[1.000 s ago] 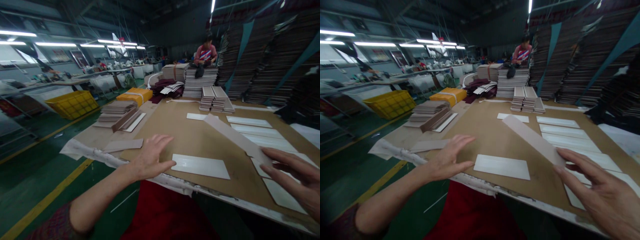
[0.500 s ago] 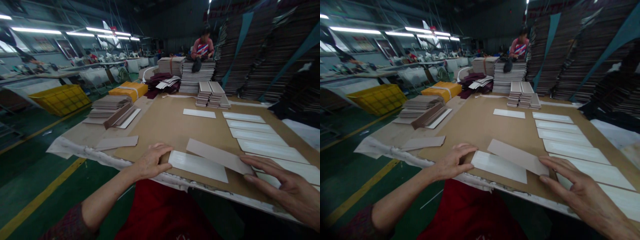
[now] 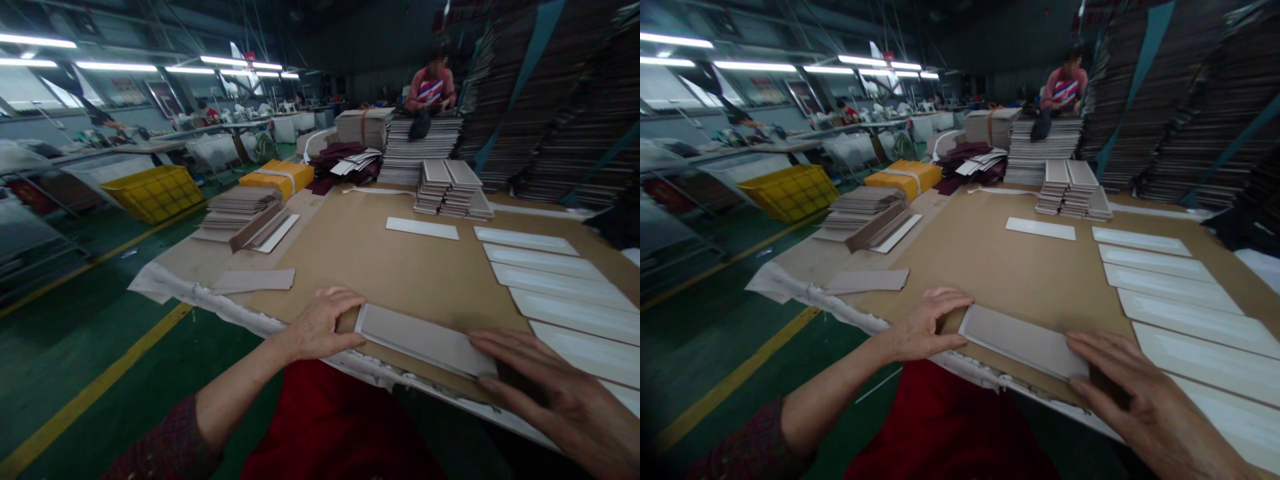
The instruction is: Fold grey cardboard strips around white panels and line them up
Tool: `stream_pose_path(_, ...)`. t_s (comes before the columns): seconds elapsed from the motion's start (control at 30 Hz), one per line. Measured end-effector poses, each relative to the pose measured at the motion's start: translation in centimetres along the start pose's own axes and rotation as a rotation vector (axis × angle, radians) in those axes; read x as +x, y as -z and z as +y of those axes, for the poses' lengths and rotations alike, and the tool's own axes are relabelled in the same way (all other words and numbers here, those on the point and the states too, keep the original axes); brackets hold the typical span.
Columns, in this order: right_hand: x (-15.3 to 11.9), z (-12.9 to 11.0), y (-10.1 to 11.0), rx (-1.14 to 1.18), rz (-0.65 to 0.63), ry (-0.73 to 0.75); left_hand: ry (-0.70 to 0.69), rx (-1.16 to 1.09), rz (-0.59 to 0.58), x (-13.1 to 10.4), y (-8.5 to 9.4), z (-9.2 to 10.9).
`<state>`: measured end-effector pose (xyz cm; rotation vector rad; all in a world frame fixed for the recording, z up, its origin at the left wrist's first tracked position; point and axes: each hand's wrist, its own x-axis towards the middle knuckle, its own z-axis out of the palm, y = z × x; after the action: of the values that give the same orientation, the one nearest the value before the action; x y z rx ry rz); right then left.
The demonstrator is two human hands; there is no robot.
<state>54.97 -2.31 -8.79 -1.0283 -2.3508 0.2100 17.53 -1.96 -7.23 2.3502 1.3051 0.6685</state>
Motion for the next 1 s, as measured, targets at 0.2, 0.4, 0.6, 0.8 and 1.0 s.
stream_pose_path(0.2,0.39,0.01,-0.57,0.003,-0.006,0.0,-0.027,-0.006,0.015,0.02,-0.19,0.04)
stream_pose_path(0.4,0.19,0.3,-0.69,0.007,-0.035,0.006,-0.052,-0.005,0.035,-0.05,-0.33,-0.08)
stream_pose_path(0.6,0.12,0.77,-0.81,0.015,-0.075,-0.004,-0.062,-0.004,0.031,0.03,-0.29,0.01)
stream_pose_path(0.8,0.36,0.73,-0.79,0.039,-0.077,-0.021,-0.057,0.0,0.029,0.14,-0.17,0.0)
stream_pose_path(1.0,0.51,0.71,-0.79,0.054,-0.107,-0.055,-0.052,0.017,0.008,0.16,-0.07,0.15)
